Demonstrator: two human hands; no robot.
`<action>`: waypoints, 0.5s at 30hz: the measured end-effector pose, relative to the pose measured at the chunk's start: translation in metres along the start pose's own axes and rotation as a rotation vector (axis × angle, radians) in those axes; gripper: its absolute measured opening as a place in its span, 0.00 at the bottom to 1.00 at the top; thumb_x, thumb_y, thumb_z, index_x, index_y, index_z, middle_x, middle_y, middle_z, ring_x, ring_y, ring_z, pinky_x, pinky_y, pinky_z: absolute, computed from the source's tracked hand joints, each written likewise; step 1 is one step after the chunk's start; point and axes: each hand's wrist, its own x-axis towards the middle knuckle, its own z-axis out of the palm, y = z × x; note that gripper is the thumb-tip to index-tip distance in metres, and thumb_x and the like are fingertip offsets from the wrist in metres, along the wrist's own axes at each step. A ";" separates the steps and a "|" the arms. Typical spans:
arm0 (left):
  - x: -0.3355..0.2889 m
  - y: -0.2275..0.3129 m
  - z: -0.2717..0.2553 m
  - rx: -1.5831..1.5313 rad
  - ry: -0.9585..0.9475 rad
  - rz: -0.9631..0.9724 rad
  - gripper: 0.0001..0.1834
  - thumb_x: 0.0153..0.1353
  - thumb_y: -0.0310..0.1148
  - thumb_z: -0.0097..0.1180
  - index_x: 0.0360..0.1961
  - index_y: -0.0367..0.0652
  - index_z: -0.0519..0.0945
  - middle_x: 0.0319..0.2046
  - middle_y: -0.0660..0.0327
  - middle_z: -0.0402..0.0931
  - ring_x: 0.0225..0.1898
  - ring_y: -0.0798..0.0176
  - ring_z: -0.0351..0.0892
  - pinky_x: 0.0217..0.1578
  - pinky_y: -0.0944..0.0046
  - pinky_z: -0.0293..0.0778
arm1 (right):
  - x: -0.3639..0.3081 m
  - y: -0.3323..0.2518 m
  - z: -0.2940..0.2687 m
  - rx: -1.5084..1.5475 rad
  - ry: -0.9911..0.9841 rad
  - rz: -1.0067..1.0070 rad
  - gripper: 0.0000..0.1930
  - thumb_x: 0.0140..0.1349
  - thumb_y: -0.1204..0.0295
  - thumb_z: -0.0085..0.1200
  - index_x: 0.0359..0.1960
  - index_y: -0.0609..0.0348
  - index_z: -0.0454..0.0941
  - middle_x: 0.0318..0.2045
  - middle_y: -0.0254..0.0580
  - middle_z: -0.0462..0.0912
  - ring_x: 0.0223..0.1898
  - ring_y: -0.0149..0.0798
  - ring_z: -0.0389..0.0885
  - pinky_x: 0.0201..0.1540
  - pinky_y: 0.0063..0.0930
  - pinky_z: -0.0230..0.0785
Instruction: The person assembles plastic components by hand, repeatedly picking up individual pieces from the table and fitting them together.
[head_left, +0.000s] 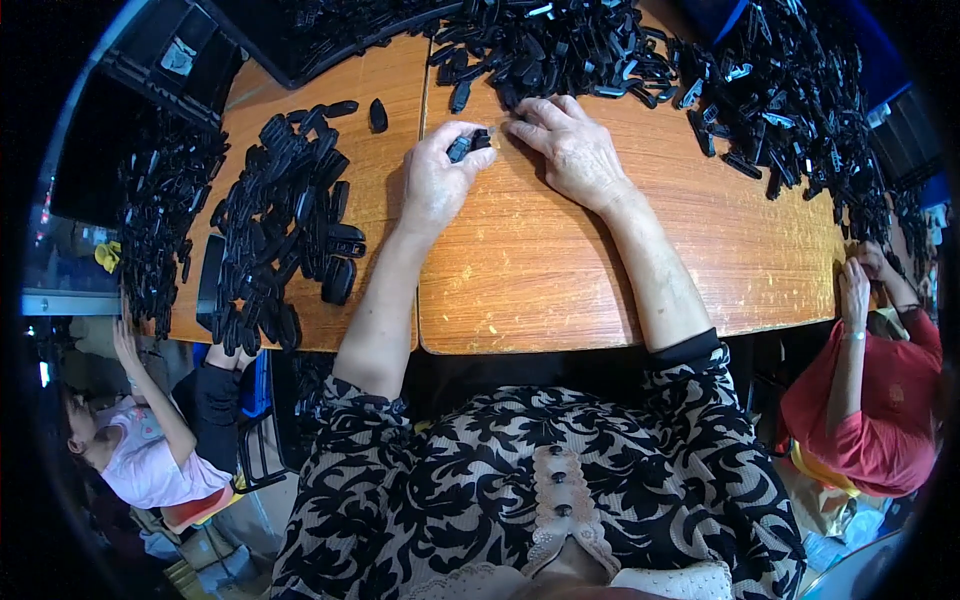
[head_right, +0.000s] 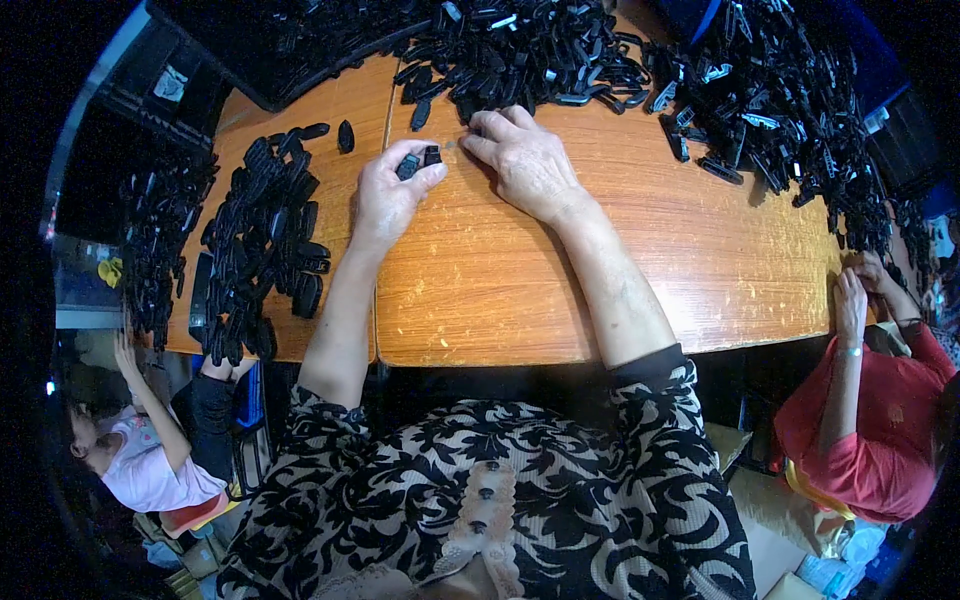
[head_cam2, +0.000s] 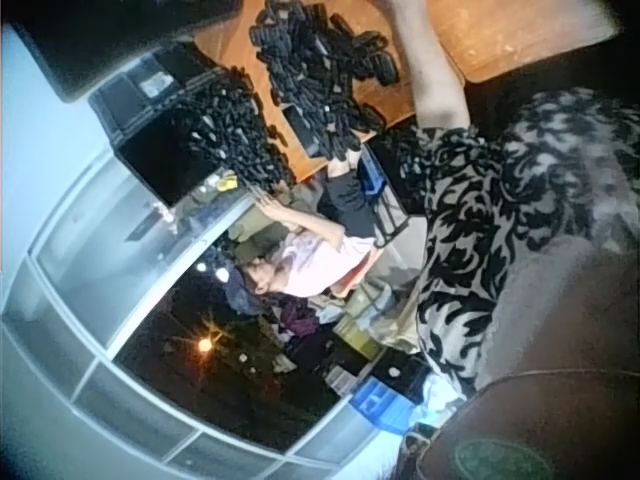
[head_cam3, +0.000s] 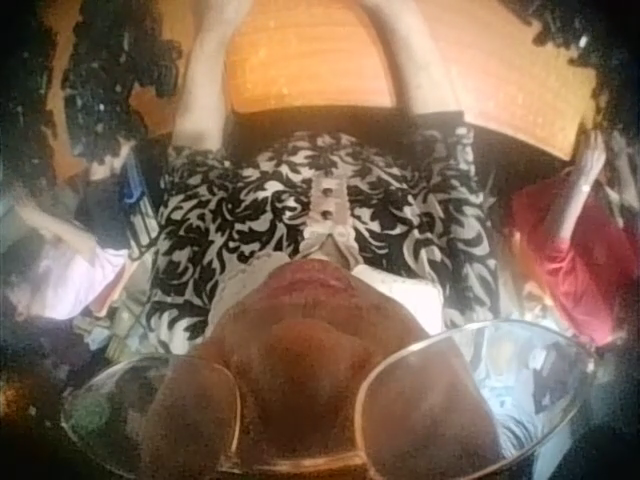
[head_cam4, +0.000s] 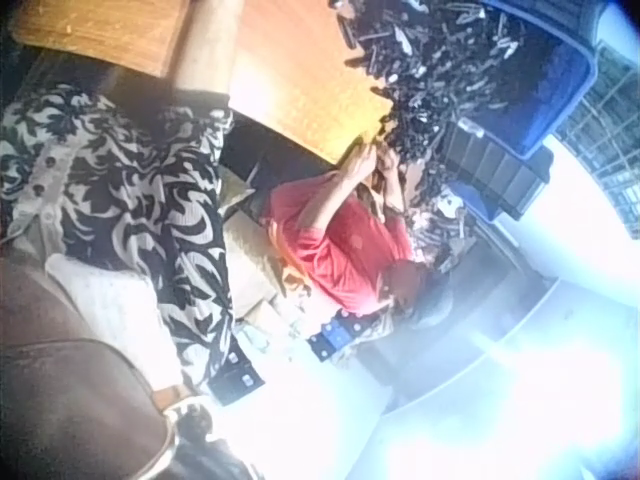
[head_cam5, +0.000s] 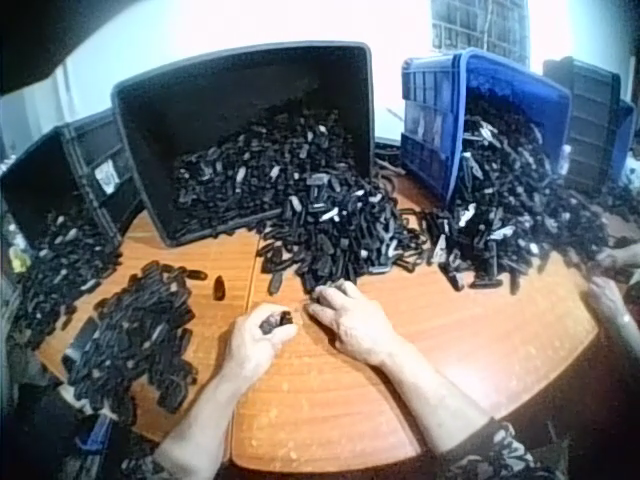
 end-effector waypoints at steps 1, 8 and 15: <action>-0.001 -0.001 0.001 0.001 -0.001 0.000 0.14 0.55 0.28 0.67 0.43 0.40 0.82 0.26 0.69 0.75 0.25 0.76 0.70 0.27 0.73 0.68 | -0.001 0.001 0.002 -0.005 -0.010 0.022 0.20 0.51 0.76 0.60 0.48 0.50 0.82 0.43 0.35 0.78 0.49 0.42 0.73 0.47 0.36 0.73; -0.004 0.006 -0.004 -0.003 0.010 -0.015 0.13 0.51 0.25 0.69 0.40 0.38 0.83 0.30 0.65 0.81 0.30 0.72 0.76 0.35 0.70 0.73 | 0.004 -0.012 -0.001 0.094 0.163 0.072 0.06 0.61 0.72 0.58 0.38 0.59 0.80 0.36 0.37 0.80 0.38 0.38 0.77 0.39 0.30 0.72; -0.006 0.000 0.004 -0.079 -0.103 0.043 0.12 0.53 0.23 0.68 0.40 0.40 0.83 0.28 0.71 0.77 0.28 0.77 0.72 0.29 0.75 0.70 | 0.005 -0.020 -0.003 1.271 -0.211 0.738 0.10 0.66 0.63 0.59 0.33 0.57 0.79 0.21 0.25 0.74 0.20 0.20 0.64 0.22 0.16 0.54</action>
